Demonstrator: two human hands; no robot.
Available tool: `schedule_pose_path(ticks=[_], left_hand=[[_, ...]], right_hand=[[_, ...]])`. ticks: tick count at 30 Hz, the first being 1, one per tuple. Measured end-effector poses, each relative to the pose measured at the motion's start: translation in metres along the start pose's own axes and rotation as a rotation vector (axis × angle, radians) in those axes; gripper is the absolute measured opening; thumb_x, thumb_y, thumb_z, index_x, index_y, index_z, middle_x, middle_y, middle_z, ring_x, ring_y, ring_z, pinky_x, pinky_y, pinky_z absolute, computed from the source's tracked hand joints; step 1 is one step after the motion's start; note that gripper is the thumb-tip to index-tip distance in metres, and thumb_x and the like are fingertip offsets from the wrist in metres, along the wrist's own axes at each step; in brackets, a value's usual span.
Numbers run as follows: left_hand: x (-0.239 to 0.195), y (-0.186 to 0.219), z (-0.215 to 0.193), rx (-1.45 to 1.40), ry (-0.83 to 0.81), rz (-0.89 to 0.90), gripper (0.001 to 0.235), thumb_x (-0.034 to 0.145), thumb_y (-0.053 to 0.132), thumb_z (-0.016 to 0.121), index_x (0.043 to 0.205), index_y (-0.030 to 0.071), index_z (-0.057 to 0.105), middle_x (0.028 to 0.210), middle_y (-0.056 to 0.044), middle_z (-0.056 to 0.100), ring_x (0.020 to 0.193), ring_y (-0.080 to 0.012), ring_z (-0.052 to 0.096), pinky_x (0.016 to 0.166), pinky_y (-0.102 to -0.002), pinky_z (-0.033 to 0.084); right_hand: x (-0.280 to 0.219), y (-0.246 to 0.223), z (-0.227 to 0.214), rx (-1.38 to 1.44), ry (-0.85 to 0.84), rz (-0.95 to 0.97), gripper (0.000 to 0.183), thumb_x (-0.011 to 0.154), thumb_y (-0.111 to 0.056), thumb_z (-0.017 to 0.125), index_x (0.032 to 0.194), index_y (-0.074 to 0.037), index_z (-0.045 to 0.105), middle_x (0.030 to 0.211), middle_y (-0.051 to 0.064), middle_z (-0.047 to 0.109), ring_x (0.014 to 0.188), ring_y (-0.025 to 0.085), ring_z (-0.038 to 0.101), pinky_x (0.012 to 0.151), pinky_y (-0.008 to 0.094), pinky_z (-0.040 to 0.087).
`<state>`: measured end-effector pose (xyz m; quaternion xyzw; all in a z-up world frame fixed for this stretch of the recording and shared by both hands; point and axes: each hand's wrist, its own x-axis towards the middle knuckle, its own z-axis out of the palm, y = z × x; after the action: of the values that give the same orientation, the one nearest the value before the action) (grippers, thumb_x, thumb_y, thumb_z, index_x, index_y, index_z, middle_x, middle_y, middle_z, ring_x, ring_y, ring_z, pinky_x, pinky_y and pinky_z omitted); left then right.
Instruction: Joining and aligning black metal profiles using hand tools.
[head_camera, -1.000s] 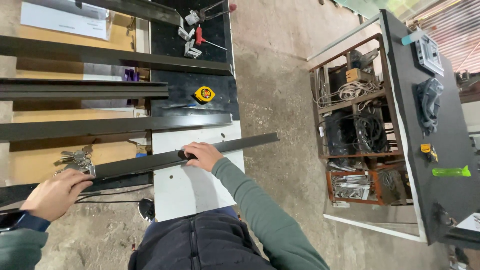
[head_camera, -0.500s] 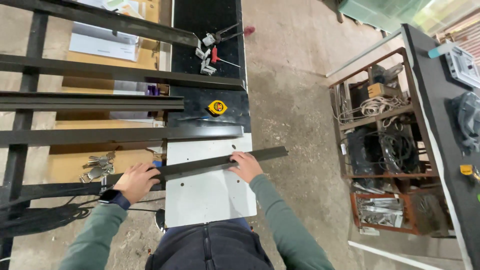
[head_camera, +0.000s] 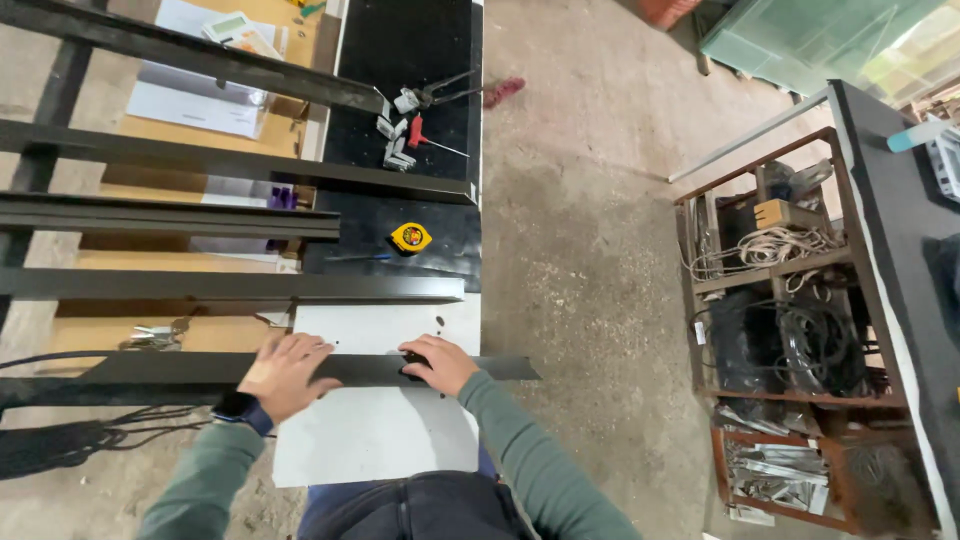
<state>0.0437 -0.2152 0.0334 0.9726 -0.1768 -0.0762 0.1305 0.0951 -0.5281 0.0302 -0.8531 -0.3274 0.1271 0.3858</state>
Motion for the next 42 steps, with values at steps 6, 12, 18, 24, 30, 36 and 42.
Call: schedule_pose_path(ticks=[6, 12, 18, 24, 30, 36, 42], left_hand=[[0.07, 0.136, 0.05, -0.178, 0.151, 0.04, 0.065, 0.083, 0.058, 0.07, 0.129, 0.013, 0.064, 0.12, -0.008, 0.066, 0.123, -0.0287, 0.056, 0.108, -0.058, 0.031], [0.113, 0.187, 0.04, -0.142, 0.041, -0.421, 0.039, 0.091, 0.052, 0.068, 0.081, 0.014, 0.073, 0.091, 0.0, 0.069, 0.098, -0.0218, 0.063, 0.102, -0.047, 0.041], [0.11, 0.182, 0.057, -0.194, 0.252, -0.338, 0.048, 0.083, 0.052, 0.077, 0.064, 0.009, 0.066, 0.089, -0.003, 0.065, 0.084, -0.0239, 0.062, 0.088, -0.042, 0.045], [0.109, 0.179, 0.069, -0.131, 0.297, -0.287, 0.05, 0.082, 0.057, 0.079, 0.071, 0.01, 0.066, 0.087, -0.004, 0.063, 0.081, -0.025, 0.06, 0.086, -0.044, 0.046], [0.105, 0.176, 0.071, -0.121, 0.289, -0.298, 0.054, 0.085, 0.061, 0.074, 0.068, 0.01, 0.064, 0.081, -0.005, 0.061, 0.076, -0.0271, 0.059, 0.081, -0.043, 0.047], [0.103, 0.183, 0.066, 0.06, 0.41, -0.232, 0.051, 0.088, 0.059, 0.071, 0.073, 0.011, 0.061, 0.075, -0.004, 0.058, 0.079, -0.0273, 0.058, 0.082, -0.042, 0.047], [0.104, 0.229, 0.072, 0.147, 0.579, -0.19, 0.029, 0.089, 0.038, 0.071, 0.073, 0.015, 0.061, 0.074, -0.002, 0.059, 0.082, -0.0223, 0.06, 0.088, -0.044, 0.046]], right_hand=[[0.04, 0.13, -0.147, 0.031, 0.272, 0.013, 0.022, 0.093, -0.017, 0.073, 0.113, -0.007, 0.072, 0.103, 0.009, 0.075, 0.089, 0.022, 0.074, 0.078, 0.032, 0.059], [0.222, 0.273, -0.242, -0.292, 0.266, -0.102, 0.048, 0.096, -0.023, 0.071, 0.14, -0.009, 0.058, 0.143, 0.013, 0.061, 0.128, 0.036, 0.058, 0.105, 0.045, 0.05], [0.387, 0.37, -0.227, -0.477, 0.269, -0.364, 0.063, 0.089, -0.012, 0.065, 0.148, 0.001, 0.049, 0.154, 0.024, 0.045, 0.137, 0.044, 0.048, 0.113, 0.047, 0.044], [0.444, 0.366, -0.217, -0.735, 0.157, -0.423, 0.052, 0.09, -0.013, 0.057, 0.141, -0.006, 0.056, 0.135, 0.015, 0.062, 0.126, 0.038, 0.058, 0.089, 0.059, 0.05], [0.429, 0.349, -0.253, -0.979, -0.016, -0.473, 0.041, 0.099, -0.024, 0.061, 0.136, -0.006, 0.057, 0.111, 0.017, 0.067, 0.103, 0.04, 0.065, 0.082, 0.058, 0.053], [0.269, 0.267, -0.297, -0.111, 0.046, -0.049, 0.046, 0.103, -0.023, 0.057, 0.143, -0.002, 0.049, 0.085, 0.016, 0.069, 0.074, 0.029, 0.072, 0.069, 0.046, 0.056], [0.026, 0.3, -0.28, 0.204, -0.389, 0.205, 0.031, 0.106, -0.025, 0.056, 0.11, 0.003, 0.069, 0.084, 0.009, 0.072, 0.074, 0.014, 0.068, 0.068, 0.031, 0.055]])
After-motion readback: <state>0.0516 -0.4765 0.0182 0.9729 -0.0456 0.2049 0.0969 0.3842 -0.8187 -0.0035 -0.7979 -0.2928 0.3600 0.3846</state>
